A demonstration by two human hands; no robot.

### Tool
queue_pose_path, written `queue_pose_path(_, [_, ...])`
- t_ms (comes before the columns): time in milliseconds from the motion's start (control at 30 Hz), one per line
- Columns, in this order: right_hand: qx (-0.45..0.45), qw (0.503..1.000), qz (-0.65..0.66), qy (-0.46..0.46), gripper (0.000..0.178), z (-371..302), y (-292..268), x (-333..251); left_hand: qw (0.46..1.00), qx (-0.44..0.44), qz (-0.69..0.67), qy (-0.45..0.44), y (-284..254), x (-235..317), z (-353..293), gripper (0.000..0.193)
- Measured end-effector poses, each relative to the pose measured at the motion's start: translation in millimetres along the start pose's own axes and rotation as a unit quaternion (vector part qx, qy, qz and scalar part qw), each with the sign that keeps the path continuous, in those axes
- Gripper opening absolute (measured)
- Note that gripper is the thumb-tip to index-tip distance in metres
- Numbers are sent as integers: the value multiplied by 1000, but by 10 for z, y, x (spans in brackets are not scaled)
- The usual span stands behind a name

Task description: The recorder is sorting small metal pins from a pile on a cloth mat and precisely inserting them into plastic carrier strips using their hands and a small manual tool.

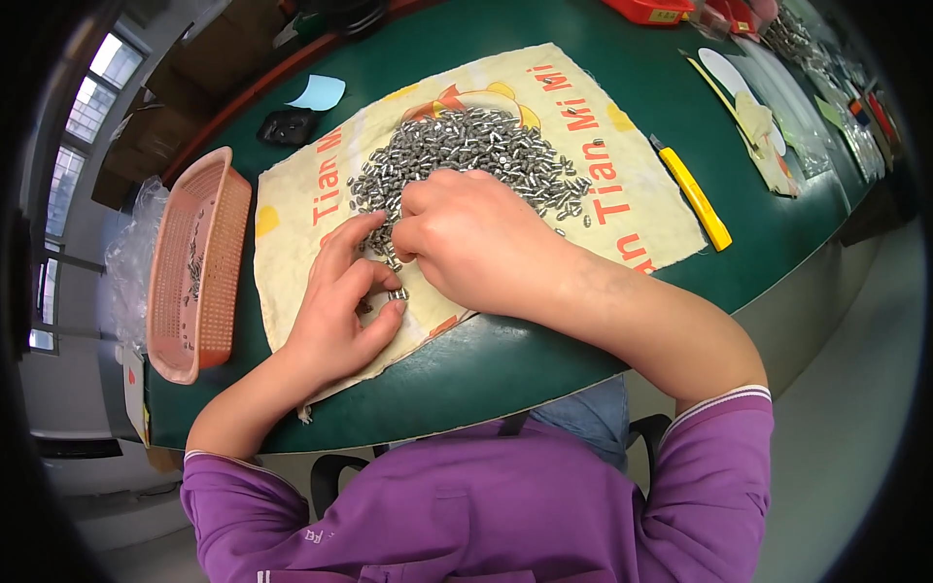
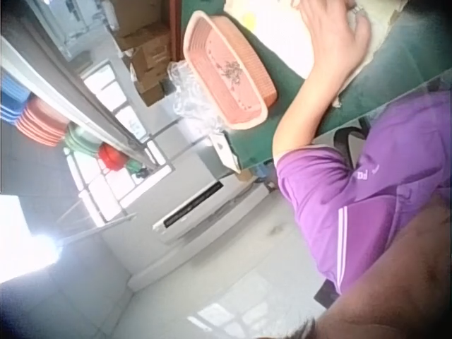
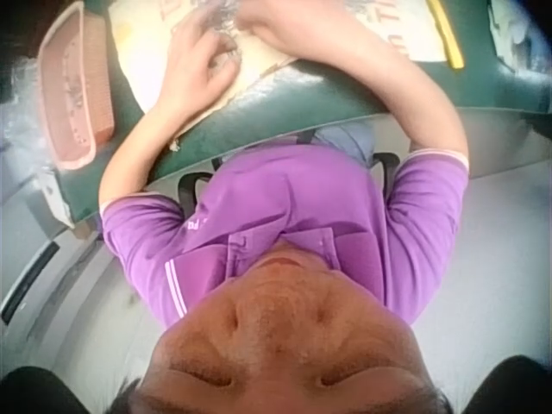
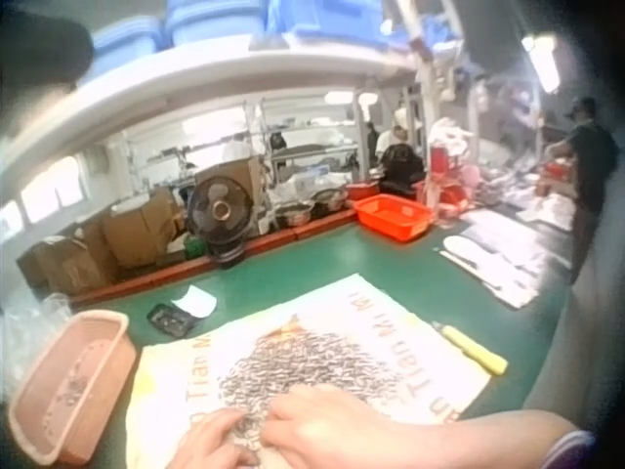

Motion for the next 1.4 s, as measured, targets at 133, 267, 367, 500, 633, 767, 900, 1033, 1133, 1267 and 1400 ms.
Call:
queue_pose_path(133, [31,999,-17,18,11,-24,-145,-18,1000,-2,17,-7,-23,40,-4,21])
queue_pose_path(267, [99,988,-71,95,13,-263,-513,57,999,44,-2,-11,-227,123,-110,22])
queue_pose_path(367, [141,949,-186,214,19,-657,-824,219,998,29,62,15,-350,48,-301,22])
queue_pose_path(500, [94,877,-277,380,36,-1242,-1154,461,999,-24,43,-13,-340,11,-421,19])
queue_pose_path(633, [81,859,-233,448,33,-1558,-1151,711,999,-29,-17,-17,-268,-92,-421,23])
queue_pose_path(767, [177,882,-185,395,29,-1517,-1091,601,996,-4,-78,-47,-181,-157,-519,25])
queue_pose_path(900, [142,899,71,408,30,-810,-788,-203,995,41,-86,-40,-181,-191,-587,29])
queue_pose_path(1033, [-47,984,27,171,25,-339,-275,-727,997,41,-63,-30,-145,-172,-580,28])
queue_pose_path(1133, [-28,989,-15,147,19,-300,25,-896,997,44,-53,-30,-120,-164,-543,26])
queue_pose_path(1267, [-13,983,-63,169,20,-347,155,-952,996,51,-65,-45,-113,-142,-516,23])
queue_pose_path(1400, [-17,982,-81,172,30,-393,209,-1006,996,44,-68,-44,-119,-144,-515,23])
Point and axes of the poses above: each hand's wrist, its own z-axis towards the middle knuckle, its own y-axis out of the palm, x = y × z, the point moved 1 cm from there along z, towards the middle knuckle, and after that the axes turned 3 degrees about -y, right-handed, at the moved point
